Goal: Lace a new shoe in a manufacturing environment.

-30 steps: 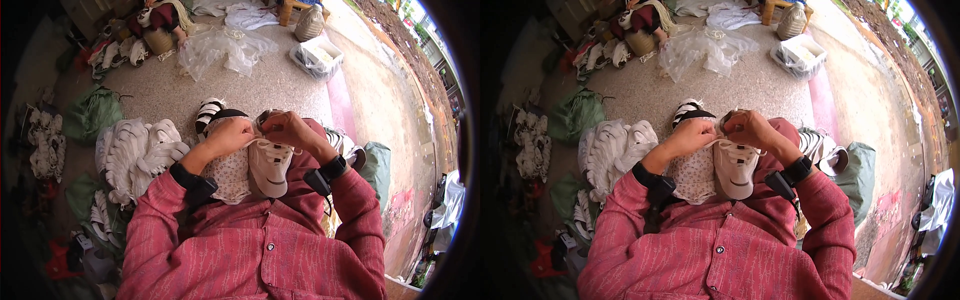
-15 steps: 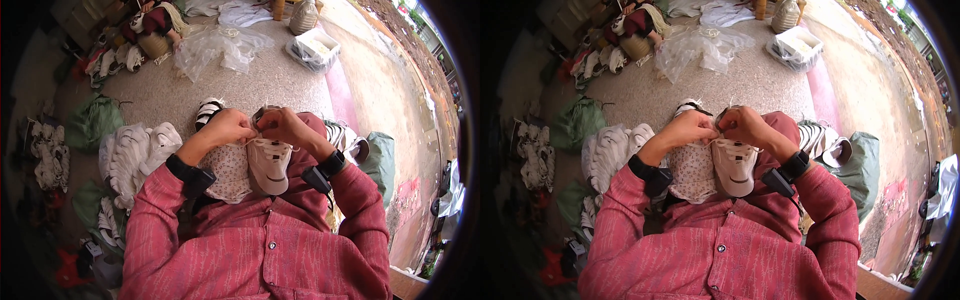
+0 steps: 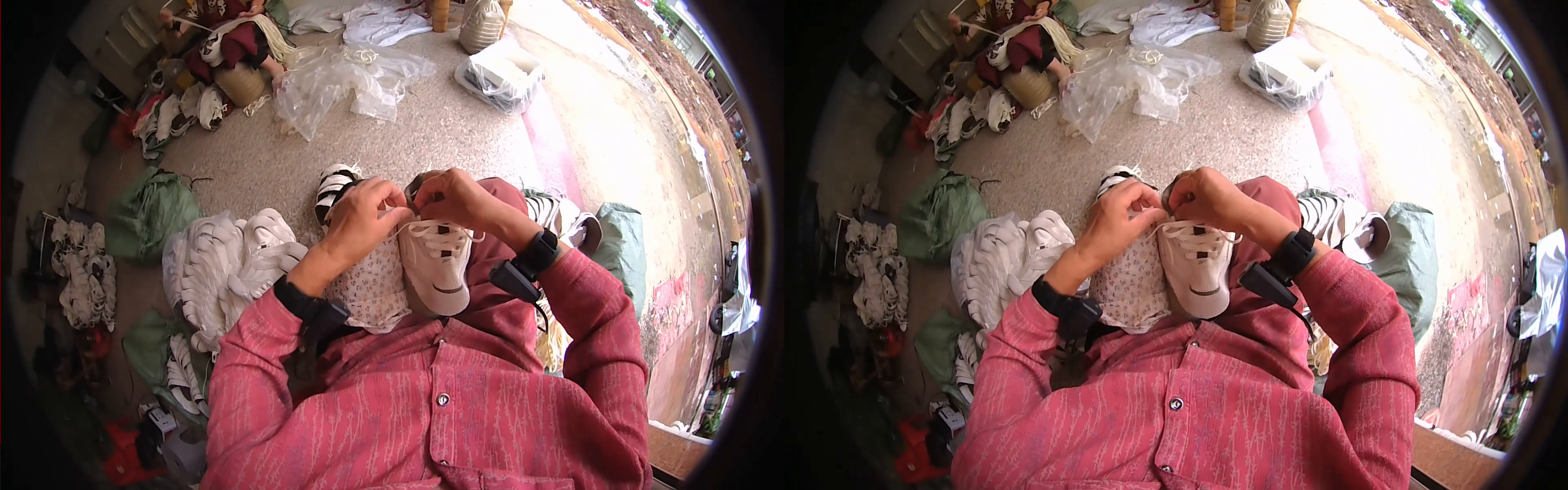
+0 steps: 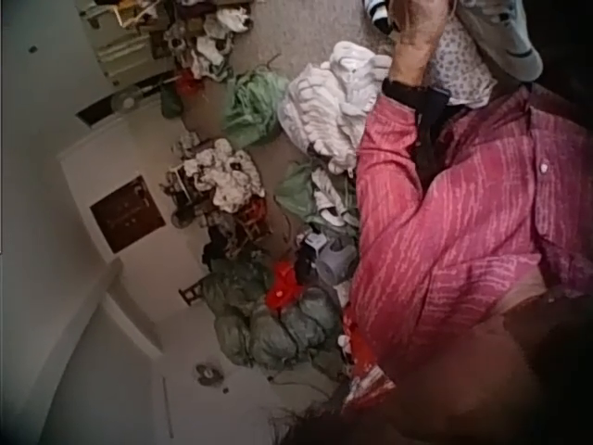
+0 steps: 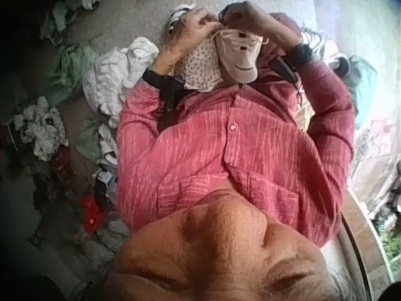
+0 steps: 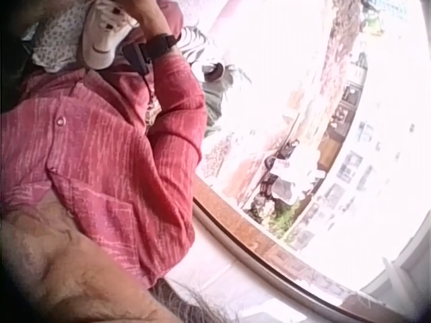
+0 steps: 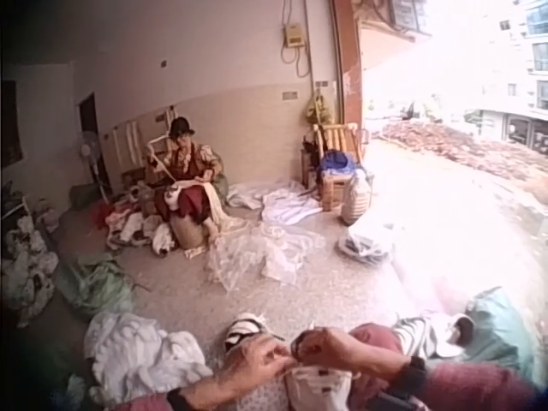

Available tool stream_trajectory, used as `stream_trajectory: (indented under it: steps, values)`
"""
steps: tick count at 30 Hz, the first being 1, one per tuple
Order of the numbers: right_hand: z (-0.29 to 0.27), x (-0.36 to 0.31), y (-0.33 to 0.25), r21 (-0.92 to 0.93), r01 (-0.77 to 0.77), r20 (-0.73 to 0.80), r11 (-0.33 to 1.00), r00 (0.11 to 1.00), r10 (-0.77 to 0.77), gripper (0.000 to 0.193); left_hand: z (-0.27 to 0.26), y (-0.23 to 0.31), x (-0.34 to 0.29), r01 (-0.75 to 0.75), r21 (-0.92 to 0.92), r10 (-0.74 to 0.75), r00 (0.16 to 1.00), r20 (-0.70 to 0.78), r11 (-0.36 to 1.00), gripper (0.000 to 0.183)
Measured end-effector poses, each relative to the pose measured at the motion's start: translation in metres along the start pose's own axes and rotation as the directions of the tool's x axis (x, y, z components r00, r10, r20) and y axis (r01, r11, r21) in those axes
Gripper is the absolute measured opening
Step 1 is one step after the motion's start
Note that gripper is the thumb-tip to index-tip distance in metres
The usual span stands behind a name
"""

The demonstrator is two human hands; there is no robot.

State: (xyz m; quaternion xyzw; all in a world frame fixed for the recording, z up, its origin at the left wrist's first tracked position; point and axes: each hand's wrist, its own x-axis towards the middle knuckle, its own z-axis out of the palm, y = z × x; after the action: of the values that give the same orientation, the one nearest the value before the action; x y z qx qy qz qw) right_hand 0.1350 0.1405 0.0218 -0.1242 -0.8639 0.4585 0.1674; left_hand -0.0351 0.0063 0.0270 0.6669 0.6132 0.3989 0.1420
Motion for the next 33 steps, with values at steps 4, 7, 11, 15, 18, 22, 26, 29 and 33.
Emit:
stream_trajectory:
  steps: [4,7,11,15,18,22,26,29,33]
  values:
    - [-0.003,0.008,-0.001,-0.096,0.066,0.038,0.993,0.997,-0.063,0.009,-0.015,0.008,-0.019,-0.241,0.212,0.233,0.971,0.061,0.947,0.02]
    - [-0.007,0.01,-0.006,-0.149,0.023,0.117,0.989,0.993,-0.006,0.008,-0.018,0.003,-0.02,-0.272,0.249,0.226,0.954,0.2,0.93,0.019]
    - [-0.017,0.007,-0.016,-0.342,0.033,0.119,0.939,0.993,0.009,0.004,-0.026,-0.009,-0.008,-0.201,0.031,0.187,0.949,0.255,0.979,0.018]
    - [-0.041,-0.006,-0.018,-0.552,0.01,0.066,0.834,0.997,0.031,0.005,-0.039,-0.011,0.01,0.03,-0.271,0.077,0.923,0.376,0.962,0.013]
    - [-0.081,-0.029,-0.008,-0.59,-0.108,-0.069,0.8,0.994,0.083,0.006,-0.039,-0.006,0.024,0.238,-0.339,-0.032,0.858,0.513,0.91,0.015]
    - [-0.127,-0.067,0.016,-0.348,-0.277,-0.281,0.895,0.942,0.183,0.006,-0.018,-0.001,0.039,0.159,-0.261,0.02,0.821,0.571,0.952,0.017]
    - [-0.113,-0.083,0.031,-0.246,-0.335,-0.36,0.91,0.903,0.235,0.007,-0.01,0.002,0.044,0.203,-0.235,-0.034,0.82,0.571,0.951,0.019]
    - [-0.094,-0.086,0.019,-0.146,-0.394,-0.246,0.907,0.903,0.353,0.025,-0.014,0.007,0.044,0.256,-0.227,-0.077,0.805,0.588,0.94,0.019]
    - [-0.08,-0.086,-0.012,-0.146,-0.225,-0.024,0.963,0.974,0.224,0.038,-0.021,0.018,0.034,0.346,-0.148,-0.197,0.78,0.593,0.927,0.017]
